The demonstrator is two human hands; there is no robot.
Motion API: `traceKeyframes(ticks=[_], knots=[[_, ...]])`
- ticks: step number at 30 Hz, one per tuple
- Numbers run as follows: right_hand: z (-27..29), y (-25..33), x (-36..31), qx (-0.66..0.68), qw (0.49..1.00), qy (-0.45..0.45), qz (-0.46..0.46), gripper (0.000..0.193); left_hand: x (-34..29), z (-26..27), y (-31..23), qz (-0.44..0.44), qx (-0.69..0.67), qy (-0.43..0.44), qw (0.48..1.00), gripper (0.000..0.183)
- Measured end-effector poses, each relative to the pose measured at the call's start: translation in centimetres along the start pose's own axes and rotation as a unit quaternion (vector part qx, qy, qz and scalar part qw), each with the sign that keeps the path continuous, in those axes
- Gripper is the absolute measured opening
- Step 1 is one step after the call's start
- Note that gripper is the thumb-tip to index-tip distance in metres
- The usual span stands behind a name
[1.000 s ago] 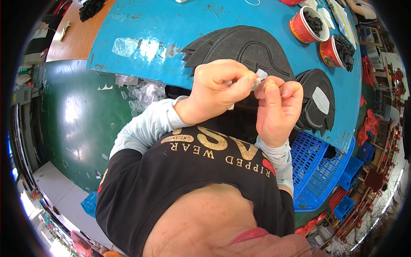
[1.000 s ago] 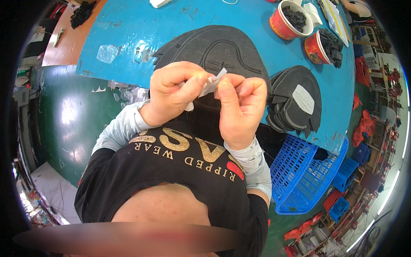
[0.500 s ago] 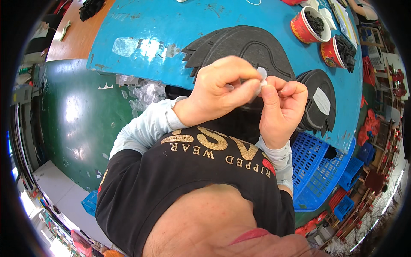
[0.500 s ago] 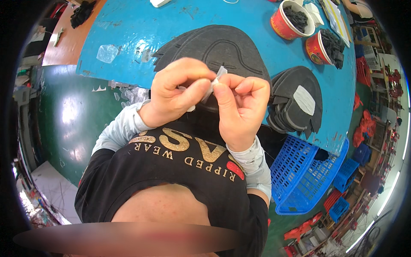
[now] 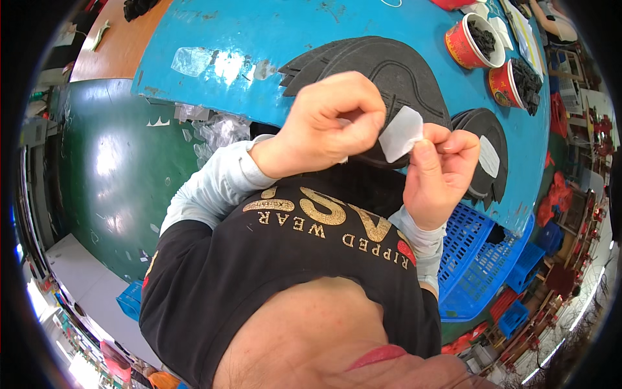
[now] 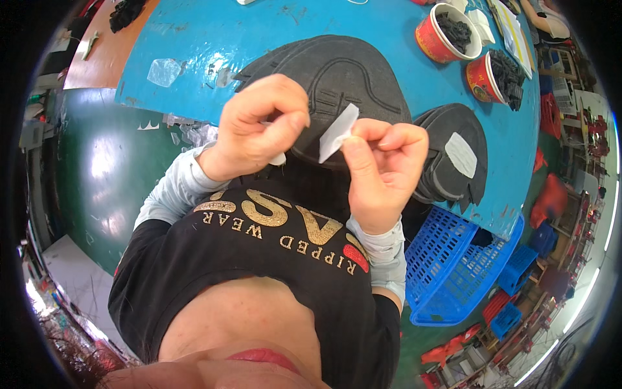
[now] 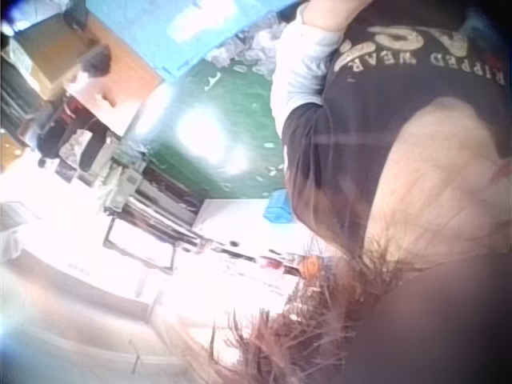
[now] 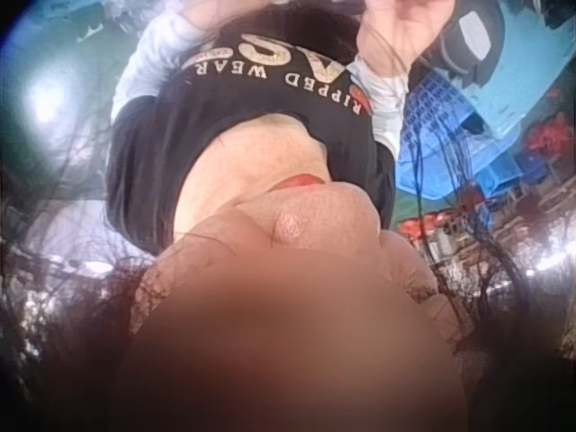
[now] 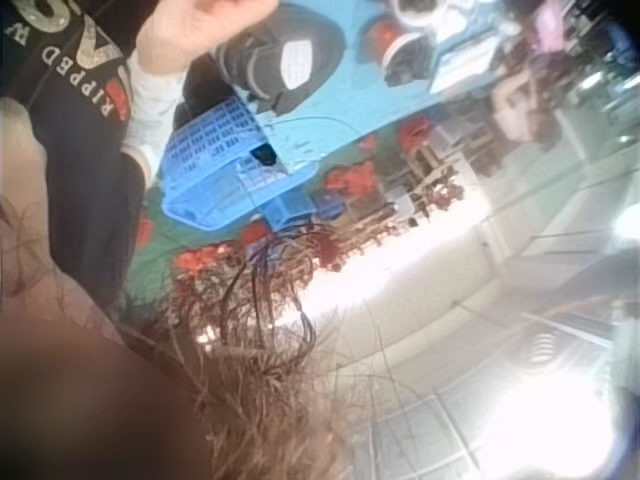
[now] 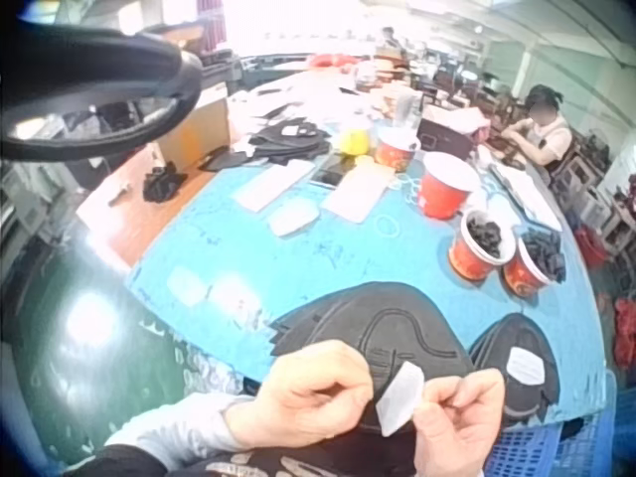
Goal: The person applies white labels to black shoe components by hand, affixing them onto the components on an assembly line.
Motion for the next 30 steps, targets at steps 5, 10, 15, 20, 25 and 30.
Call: traceKeyframes(ticks=[5,10,15,20,25,30], knots=[[-1.7,0.8,-0.2,-0.052,0.998,0.036,0.027,0.035,0.3,-2.3,-0.6,0.001,0.006,0.088,0.996,0.006],[-2.1,0.5,0.1,-0.066,0.996,0.066,0.003,0.035,0.3,-2.8,-1.0,-0.052,0.029,0.101,0.993,0.007],[-1.1,-1.0,0.1,0.014,0.997,0.023,-0.071,0.034,0.0,-2.5,-1.7,-0.085,0.069,0.069,0.992,0.005],[-0.2,-1.4,0.1,0.07,0.993,-0.003,-0.092,0.034,0.1,-0.9,-2.1,-0.082,0.082,0.019,0.993,0.002],[0.5,-0.7,0.0,0.061,0.994,-0.027,-0.091,0.034,-0.6,-0.3,-2.3,-0.103,0.109,-0.016,0.989,0.003],[-0.2,0.2,0.7,-0.168,0.983,0.037,-0.062,0.035,-0.4,-0.7,-2.5,-0.131,0.13,-0.039,0.982,0.007]])
Point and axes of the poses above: each hand's wrist, its own x-axis towards the middle knuckle, its own z-axis out of the back of the hand, y = z × x, the point moved 10 cm from there along x, towards the middle knuckle, and after that the axes turned 5 degrees about x, right-handed, at the moved point
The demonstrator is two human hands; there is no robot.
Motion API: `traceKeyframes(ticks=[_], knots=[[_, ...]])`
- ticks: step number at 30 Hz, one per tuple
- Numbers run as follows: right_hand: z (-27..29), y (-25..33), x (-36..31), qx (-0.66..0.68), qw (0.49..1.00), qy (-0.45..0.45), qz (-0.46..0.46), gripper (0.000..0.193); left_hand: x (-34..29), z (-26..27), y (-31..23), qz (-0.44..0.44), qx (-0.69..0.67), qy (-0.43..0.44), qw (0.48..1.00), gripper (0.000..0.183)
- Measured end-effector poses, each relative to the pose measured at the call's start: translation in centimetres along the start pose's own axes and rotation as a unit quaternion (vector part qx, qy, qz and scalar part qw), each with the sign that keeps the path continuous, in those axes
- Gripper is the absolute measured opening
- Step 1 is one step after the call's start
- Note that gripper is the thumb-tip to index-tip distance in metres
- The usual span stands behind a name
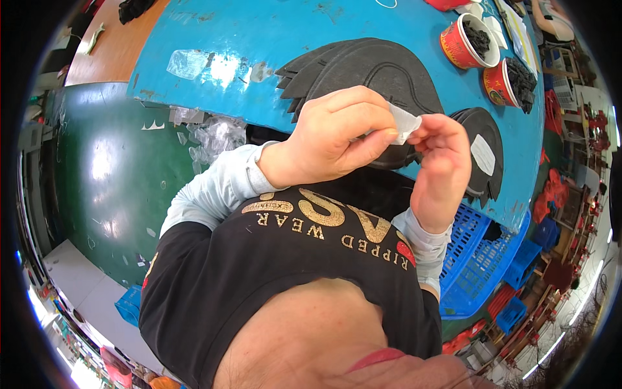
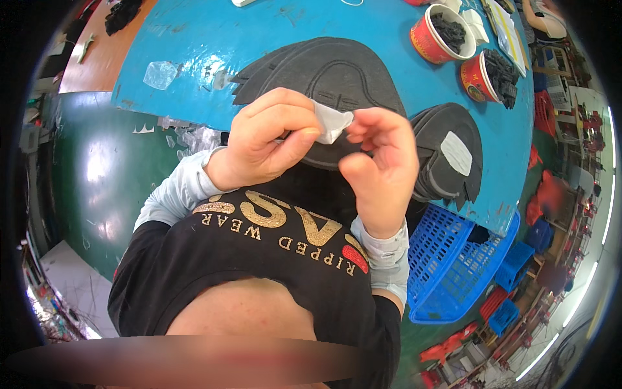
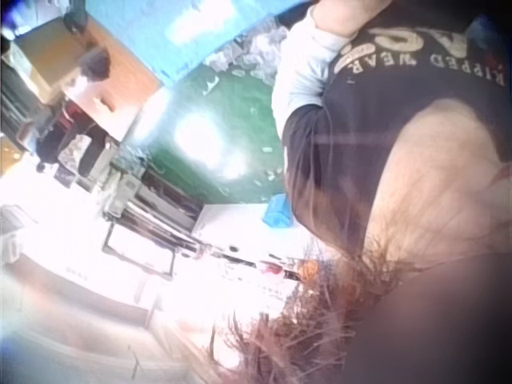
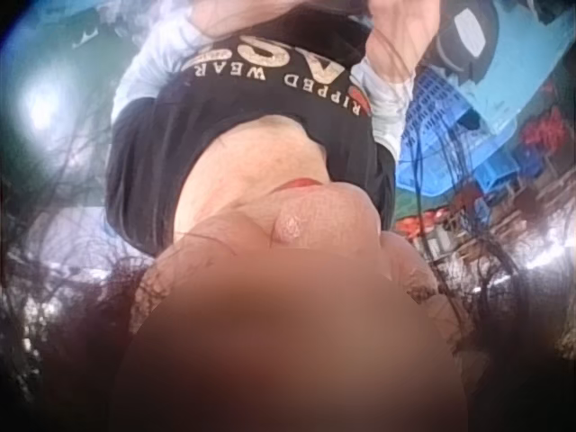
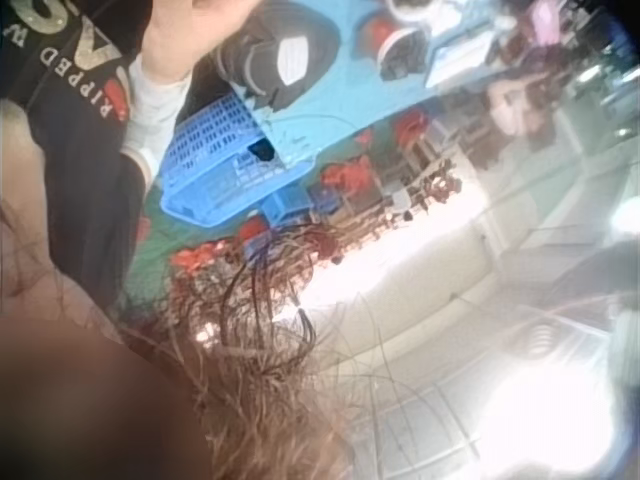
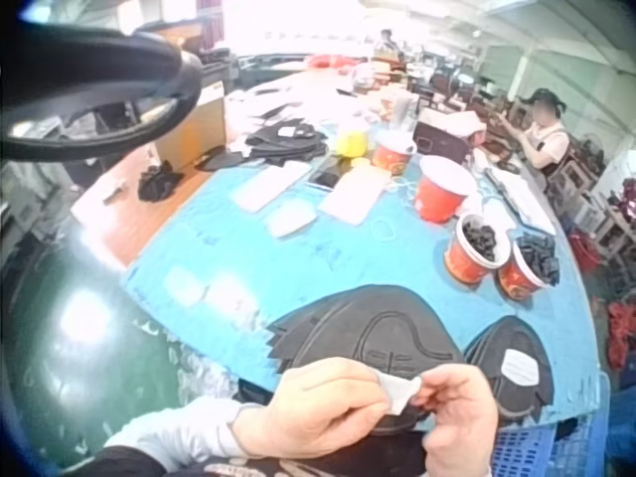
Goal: The person applies white labels to black shoe components by hand, affixing them onto the components on an assembly line.
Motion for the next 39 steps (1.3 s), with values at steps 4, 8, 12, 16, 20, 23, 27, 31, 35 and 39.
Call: traceKeyframes(ticks=[4,8,12,16,20,23,27,31,35,39], knots=[[-0.6,-1.3,-0.3,0.07,0.994,-0.045,-0.073,0.015,-0.2,-0.3,-0.3,-0.018,0.024,-0.017,0.999,0.013],[-0.4,-1.5,-0.1,0.127,0.987,-0.055,-0.081,0.011,-0.5,0.3,0.1,-0.022,0.027,-0.034,0.999,0.016],[-1.3,-0.6,0.4,0.123,0.99,-0.019,-0.068,0.015,0.5,0.2,0.8,0.052,-0.045,0.047,0.997,0.016],[-1.6,-1.0,1.0,0.134,0.988,0.02,-0.08,0.02,-0.2,-0.4,2.2,0.092,-0.114,0.083,0.986,0.008],[-1.8,-1.3,0.8,0.175,0.981,0.036,-0.078,0.024,-0.6,0.4,3.2,0.144,-0.138,0.042,0.979,0.01],[-1.6,-1.4,0.3,0.168,0.983,0.01,-0.076,0.023,-0.7,0.7,3.0,0.14,-0.094,0.026,0.985,0.01],[-0.8,1.5,-1.4,0.058,0.975,-0.081,0.199,0.029,-1.0,0.8,2.7,0.138,-0.094,-0.019,0.986,0.01],[-1.5,2.9,-2.6,-0.051,0.933,-0.062,0.351,0.032,-1.3,0.7,3.4,0.193,-0.123,-0.03,0.973,0.01],[-1.0,2.3,-1.6,0.013,0.968,-0.035,0.249,0.035,0.0,1.8,1.0,0.066,-0.067,-0.008,0.996,0.015],[-1.3,3.5,-1.3,-0.003,0.969,0.034,0.243,0.029,0.6,5.3,1.5,0.087,-0.055,-0.076,0.992,0.03]])
Point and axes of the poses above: each hand's wrist, its own x-axis towards the middle knuckle, its own z-axis out of the back of the hand, y = z × x, the point moved 10 cm from there along x, towards the middle knuckle, and after that the axes turned 5 degrees about x, right-handed, at the moved point
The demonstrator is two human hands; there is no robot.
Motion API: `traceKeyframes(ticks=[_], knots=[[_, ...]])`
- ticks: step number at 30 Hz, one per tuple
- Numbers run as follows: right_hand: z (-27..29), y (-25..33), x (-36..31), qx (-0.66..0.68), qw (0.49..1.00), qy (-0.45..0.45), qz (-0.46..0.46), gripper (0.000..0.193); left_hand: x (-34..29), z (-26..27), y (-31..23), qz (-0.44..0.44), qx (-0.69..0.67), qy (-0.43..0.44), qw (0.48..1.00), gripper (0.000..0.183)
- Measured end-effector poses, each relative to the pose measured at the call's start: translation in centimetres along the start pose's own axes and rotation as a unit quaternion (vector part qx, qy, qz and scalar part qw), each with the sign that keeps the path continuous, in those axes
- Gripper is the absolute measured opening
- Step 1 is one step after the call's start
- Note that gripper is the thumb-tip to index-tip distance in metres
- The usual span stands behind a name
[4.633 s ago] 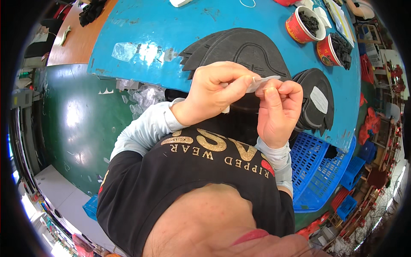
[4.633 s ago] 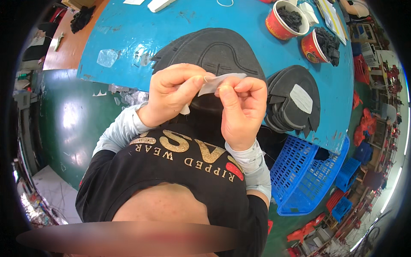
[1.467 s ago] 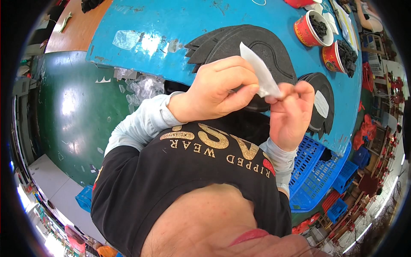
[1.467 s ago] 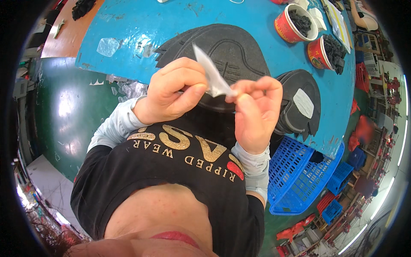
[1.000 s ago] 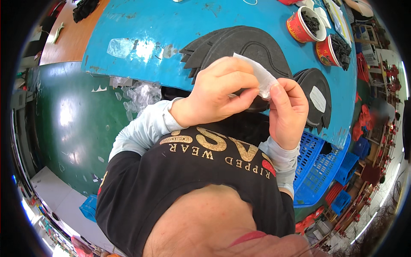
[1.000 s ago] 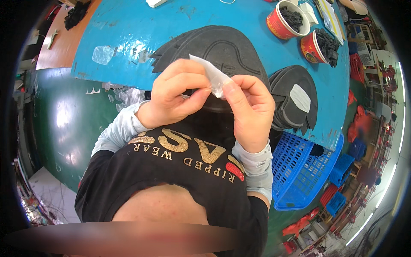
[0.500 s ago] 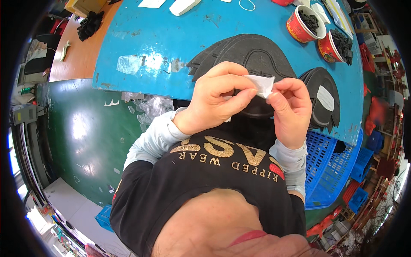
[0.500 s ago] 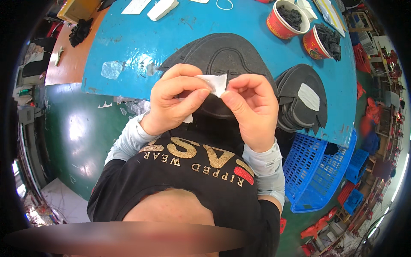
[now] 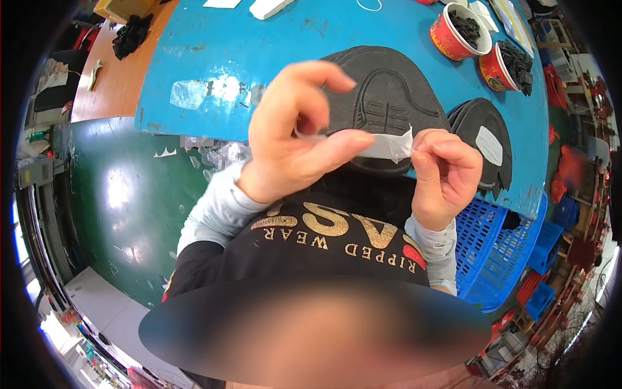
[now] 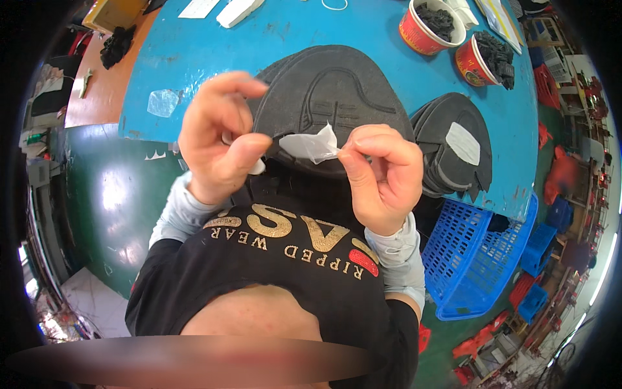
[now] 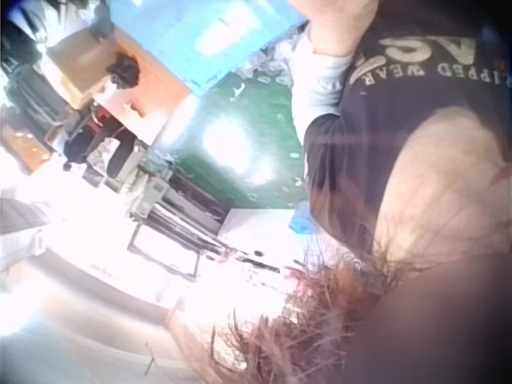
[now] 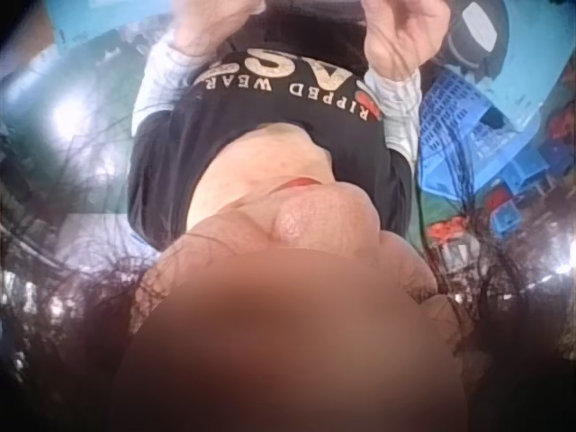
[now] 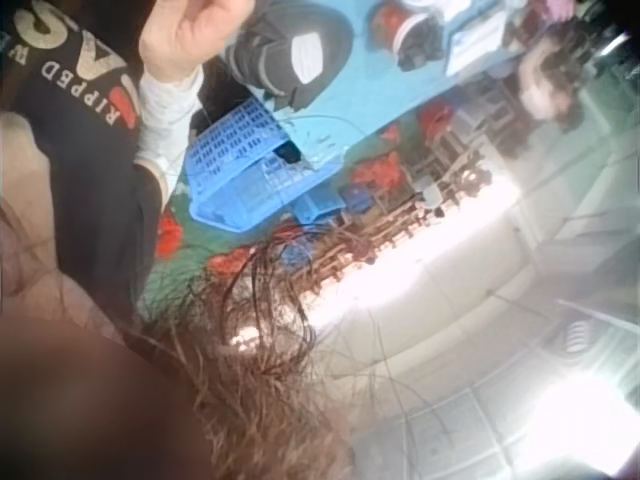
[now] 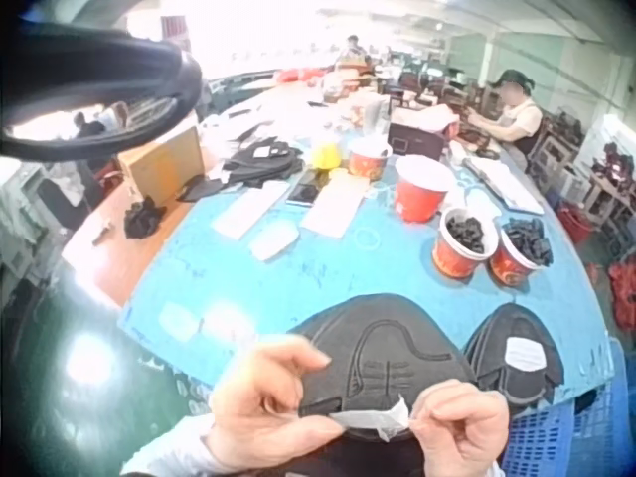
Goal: The person applies white labels to black shoe components by hand, affixing them onto the components on an assembly line.
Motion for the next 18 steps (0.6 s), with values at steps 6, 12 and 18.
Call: traceKeyframes(ticks=[6,12,18], knots=[[-0.4,0.6,0.7,-0.047,0.998,0.04,0.027,0.031,0.9,-6.0,-0.4,0.054,0.012,0.267,0.962,0.022],[0.7,-0.9,-0.9,0.019,0.995,-0.102,0.001,0.03,-1.5,-5.2,2.2,0.147,-0.125,0.081,0.978,0.003],[2.3,-3.6,0.0,0.124,0.977,-0.099,-0.145,0.031,-1.2,-5.8,2.4,0.158,-0.135,0.121,0.971,0.002]])
Point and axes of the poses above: each hand's wrist, its own x-axis towards the middle knuckle, its own z-axis out of the back of the hand, y = z × x, the point moved 10 cm from there along x, towards the middle knuckle, and after that the axes turned 5 degrees about x, right-handed, at the moved point
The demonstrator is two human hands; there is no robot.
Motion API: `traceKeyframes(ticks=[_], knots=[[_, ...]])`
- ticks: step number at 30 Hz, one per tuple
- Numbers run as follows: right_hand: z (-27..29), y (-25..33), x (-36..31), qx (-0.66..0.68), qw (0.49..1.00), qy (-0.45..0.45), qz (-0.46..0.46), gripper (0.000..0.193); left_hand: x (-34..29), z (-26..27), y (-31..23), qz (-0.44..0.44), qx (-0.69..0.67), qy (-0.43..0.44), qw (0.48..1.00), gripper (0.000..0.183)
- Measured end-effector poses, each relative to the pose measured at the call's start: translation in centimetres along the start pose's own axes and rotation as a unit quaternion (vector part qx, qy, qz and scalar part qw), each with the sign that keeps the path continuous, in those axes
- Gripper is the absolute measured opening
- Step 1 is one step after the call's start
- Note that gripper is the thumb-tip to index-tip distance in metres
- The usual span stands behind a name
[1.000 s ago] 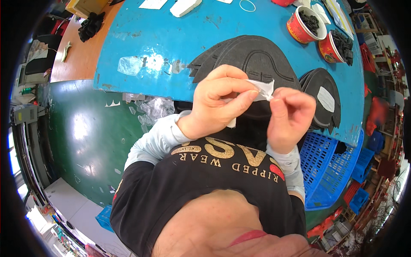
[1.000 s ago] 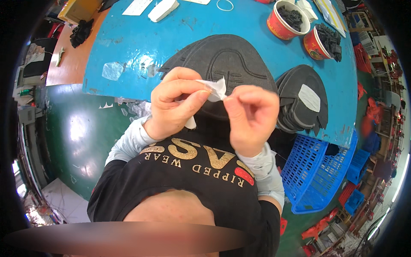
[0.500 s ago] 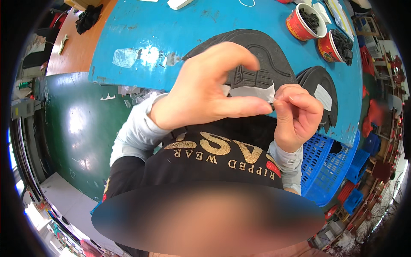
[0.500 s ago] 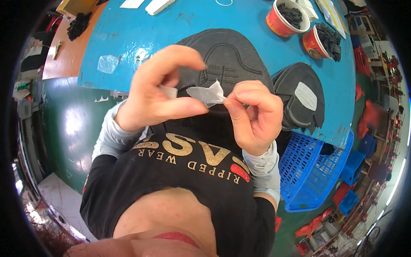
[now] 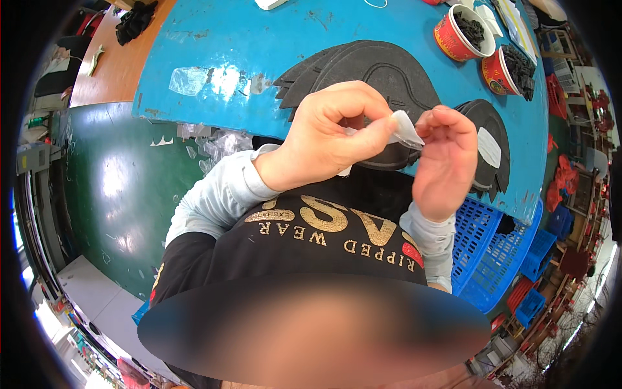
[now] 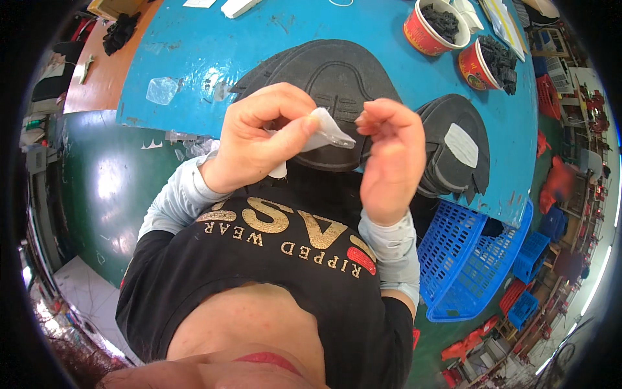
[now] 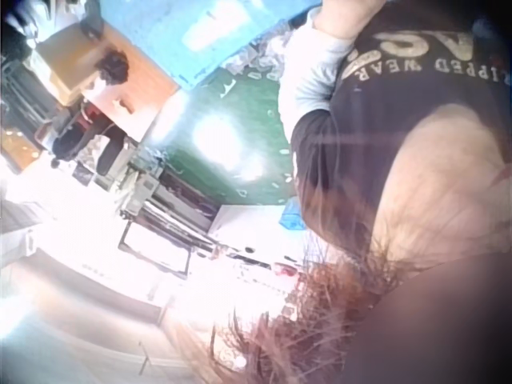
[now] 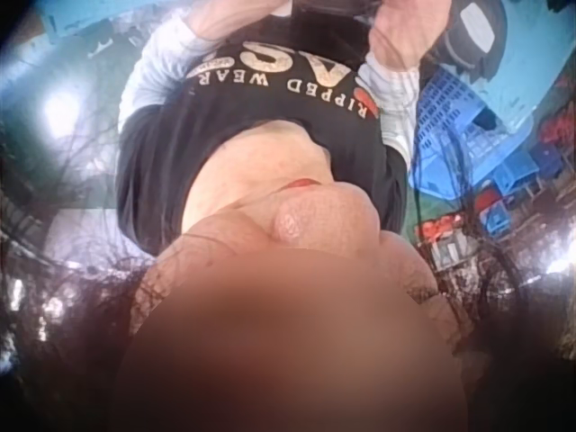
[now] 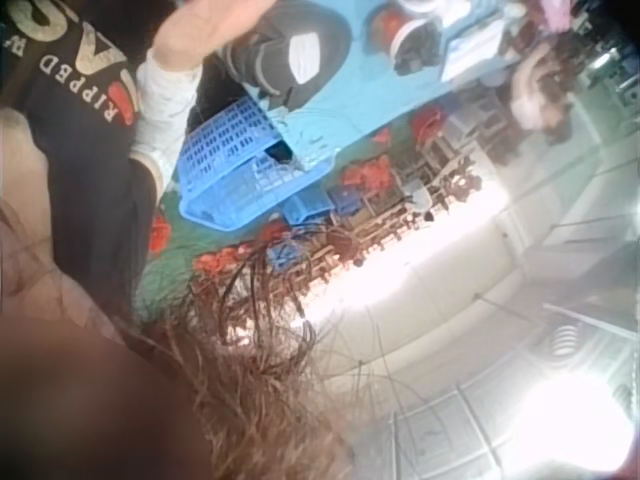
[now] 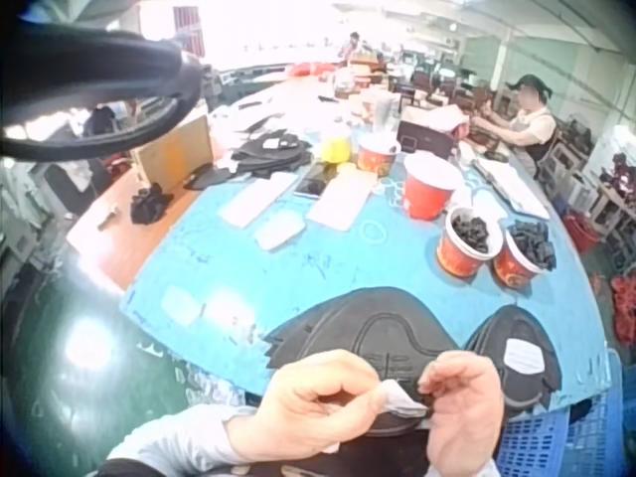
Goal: The person applies white labels to black shoe components by hand, affixing them onto the components on an assembly line.
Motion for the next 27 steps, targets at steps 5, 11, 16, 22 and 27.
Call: traceKeyframes(ticks=[5,11,16,22,27], knots=[[-2.5,0.7,0.7,-0.283,0.953,0.071,-0.08,0.013,0.1,-0.4,-1.2,-0.068,0.103,0.018,0.992,0.007],[-1.2,1.7,0.5,-0.195,0.98,-0.046,0.006,0.009,-1.7,-0.5,-5.8,-0.232,0.276,0.022,0.933,0.017],[-4.0,2.9,-0.6,-0.3,0.94,0.025,0.159,0.006,-0.7,-1.2,1.7,0.15,0.026,0.099,0.983,0.024],[3.9,1.4,1.2,0.003,0.989,-0.135,-0.065,0.009,-1.8,2.4,2.4,0.123,-0.088,0.077,0.985,0.02],[3.2,0.8,2.7,-0.063,0.987,-0.066,-0.132,0.011,-2.7,5.5,2.3,0.043,0.003,0.14,0.989,0.018]])
Point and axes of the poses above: each hand's wrist, its own x-axis towards the middle knuckle, its own z-axis out of the back of the hand, y = z × x, the point moved 10 cm from there along x, towards the middle knuckle, and after that the axes turned 5 degrees about x, right-handed, at the moved point
